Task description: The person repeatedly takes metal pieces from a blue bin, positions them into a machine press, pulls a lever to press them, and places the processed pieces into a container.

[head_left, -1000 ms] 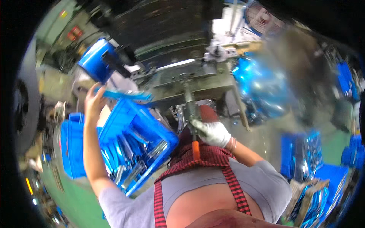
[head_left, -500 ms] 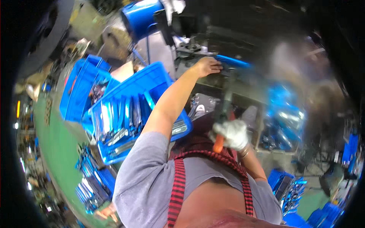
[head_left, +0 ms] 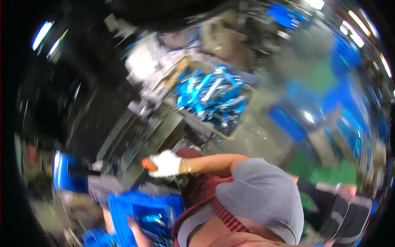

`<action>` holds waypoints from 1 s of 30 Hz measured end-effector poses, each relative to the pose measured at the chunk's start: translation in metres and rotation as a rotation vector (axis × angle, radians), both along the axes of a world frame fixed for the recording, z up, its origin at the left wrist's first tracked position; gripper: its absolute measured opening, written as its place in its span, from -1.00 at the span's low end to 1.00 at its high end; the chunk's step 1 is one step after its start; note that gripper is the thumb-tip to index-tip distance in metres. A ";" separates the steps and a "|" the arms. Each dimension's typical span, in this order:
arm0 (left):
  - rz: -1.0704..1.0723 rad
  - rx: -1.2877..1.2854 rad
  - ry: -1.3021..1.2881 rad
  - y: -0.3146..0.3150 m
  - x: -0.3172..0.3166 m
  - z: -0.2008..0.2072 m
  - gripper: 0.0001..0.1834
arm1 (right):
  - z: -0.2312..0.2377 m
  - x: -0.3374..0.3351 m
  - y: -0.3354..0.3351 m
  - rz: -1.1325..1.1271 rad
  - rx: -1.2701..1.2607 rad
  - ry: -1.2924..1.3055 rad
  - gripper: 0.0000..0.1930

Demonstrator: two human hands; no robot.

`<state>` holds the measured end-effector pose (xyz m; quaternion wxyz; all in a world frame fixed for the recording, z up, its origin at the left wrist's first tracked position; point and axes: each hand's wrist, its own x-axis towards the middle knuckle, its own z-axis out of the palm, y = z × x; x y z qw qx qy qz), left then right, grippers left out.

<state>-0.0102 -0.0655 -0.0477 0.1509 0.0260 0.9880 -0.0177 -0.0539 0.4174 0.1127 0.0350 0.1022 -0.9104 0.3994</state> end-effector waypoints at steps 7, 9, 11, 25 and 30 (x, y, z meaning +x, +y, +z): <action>-0.510 0.014 0.240 0.039 -0.017 0.045 -0.86 | 0.016 0.002 0.046 0.688 -0.924 -0.639 -0.42; -0.473 0.070 -0.068 0.041 -0.018 0.095 -0.86 | -0.010 -0.039 0.059 -0.031 -0.518 -0.174 -0.60; -0.306 0.230 -0.325 0.056 -0.013 0.132 -0.79 | -0.024 -0.088 0.058 -0.521 -0.077 0.035 -0.71; 0.419 1.617 0.413 0.029 -0.013 0.246 -0.46 | -0.109 0.004 0.238 -0.773 -0.032 -0.307 -0.65; 0.662 1.697 0.278 0.079 -0.056 0.222 -0.55 | -0.108 0.012 0.280 -0.428 -1.352 -0.871 -0.70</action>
